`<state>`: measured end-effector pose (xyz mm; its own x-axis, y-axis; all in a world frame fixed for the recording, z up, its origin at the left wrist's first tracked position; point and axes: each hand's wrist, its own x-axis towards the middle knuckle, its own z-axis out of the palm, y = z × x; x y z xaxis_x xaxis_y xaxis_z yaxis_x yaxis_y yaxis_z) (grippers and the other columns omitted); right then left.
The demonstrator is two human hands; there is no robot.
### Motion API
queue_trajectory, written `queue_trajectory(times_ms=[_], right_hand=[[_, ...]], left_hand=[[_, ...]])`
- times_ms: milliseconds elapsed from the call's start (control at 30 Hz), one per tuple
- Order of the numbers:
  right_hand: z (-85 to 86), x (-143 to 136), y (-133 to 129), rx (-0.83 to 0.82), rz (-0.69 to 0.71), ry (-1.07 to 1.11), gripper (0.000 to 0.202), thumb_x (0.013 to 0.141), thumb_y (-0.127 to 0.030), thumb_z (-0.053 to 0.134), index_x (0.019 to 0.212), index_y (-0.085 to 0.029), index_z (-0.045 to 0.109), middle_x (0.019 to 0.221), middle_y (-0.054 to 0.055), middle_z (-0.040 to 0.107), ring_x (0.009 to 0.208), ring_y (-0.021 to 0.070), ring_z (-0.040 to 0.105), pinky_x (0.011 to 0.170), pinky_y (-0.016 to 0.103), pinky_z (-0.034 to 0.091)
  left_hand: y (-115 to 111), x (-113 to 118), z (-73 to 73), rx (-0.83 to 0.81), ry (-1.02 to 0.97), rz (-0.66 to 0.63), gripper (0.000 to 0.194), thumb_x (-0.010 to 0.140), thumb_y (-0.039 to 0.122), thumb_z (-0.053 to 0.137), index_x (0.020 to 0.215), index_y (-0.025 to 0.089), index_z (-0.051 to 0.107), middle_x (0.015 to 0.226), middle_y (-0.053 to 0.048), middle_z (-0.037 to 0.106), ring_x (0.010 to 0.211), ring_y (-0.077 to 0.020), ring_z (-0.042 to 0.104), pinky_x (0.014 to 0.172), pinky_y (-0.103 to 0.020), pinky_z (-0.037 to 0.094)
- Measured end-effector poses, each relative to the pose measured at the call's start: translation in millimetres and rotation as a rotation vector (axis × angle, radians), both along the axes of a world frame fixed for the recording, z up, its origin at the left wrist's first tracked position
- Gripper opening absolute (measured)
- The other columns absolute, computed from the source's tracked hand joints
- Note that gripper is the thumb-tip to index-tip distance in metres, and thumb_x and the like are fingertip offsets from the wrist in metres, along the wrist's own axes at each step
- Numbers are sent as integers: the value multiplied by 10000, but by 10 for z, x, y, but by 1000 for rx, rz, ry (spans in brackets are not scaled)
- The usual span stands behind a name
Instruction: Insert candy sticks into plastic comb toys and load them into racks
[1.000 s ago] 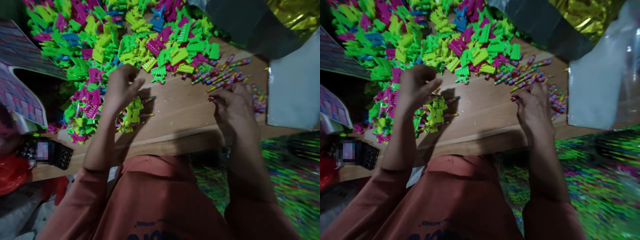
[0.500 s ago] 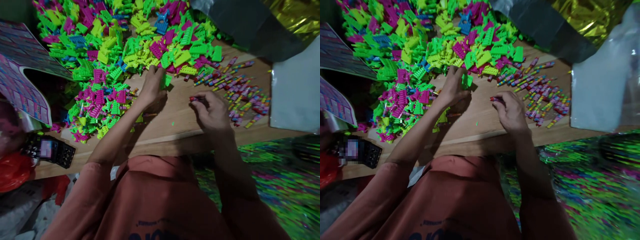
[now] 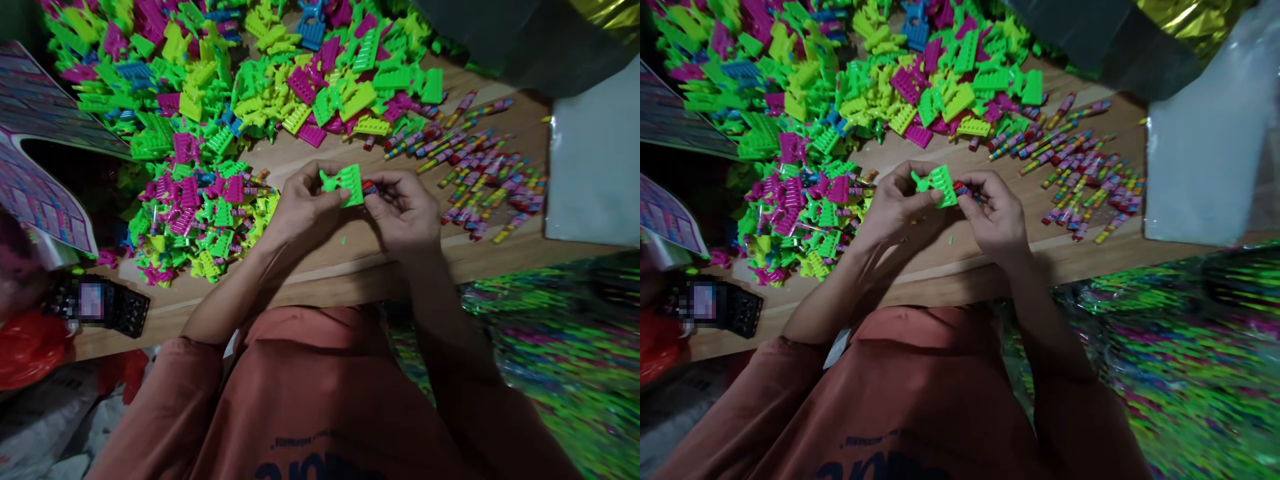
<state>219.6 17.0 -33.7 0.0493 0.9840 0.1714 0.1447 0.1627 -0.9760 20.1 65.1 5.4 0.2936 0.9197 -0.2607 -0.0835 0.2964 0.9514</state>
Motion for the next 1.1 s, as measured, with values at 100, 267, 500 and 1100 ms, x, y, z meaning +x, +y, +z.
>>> queue_trajectory(times_ms=[100, 267, 500, 1100], right_hand=[[-7, -30, -31, -27, 24, 23, 334, 1028, -567, 841, 1208, -288, 806, 1145, 44, 835, 1062, 255, 824, 987, 443, 736], [26, -25, -46, -15, 25, -23, 286, 1060, -536, 795, 1215, -303, 853, 1192, 67, 834, 1088, 272, 820, 958, 465, 731], [121, 63, -39, 24, 47, -171, 246, 1104, -484, 730, 1246, -363, 889, 1116, 63, 840, 950, 261, 791, 875, 470, 717], [99, 106, -27, 129, 129, -131, 211, 1072, -284, 762, 1126, -449, 881, 1101, 11, 873, 1002, 281, 817, 935, 534, 712]], left_hand=[[-76, 50, 57, -76, -61, 60, 400, 840, 416, 1049, 995, 219, 738, 930, -17, 755, 821, -172, 736, 768, -308, 637], [-118, 96, 152, -174, -125, 104, 426, 783, 367, 1097, 933, 215, 728, 858, -8, 758, 776, -182, 766, 756, -320, 654], [-204, 110, 95, -282, -316, 65, 506, 715, 414, 1128, 999, 225, 755, 930, -17, 814, 839, -208, 806, 837, -359, 685], [-303, 100, 50, -308, -277, 30, 466, 739, 411, 1111, 912, 211, 728, 863, -9, 773, 772, -177, 736, 784, -339, 634]])
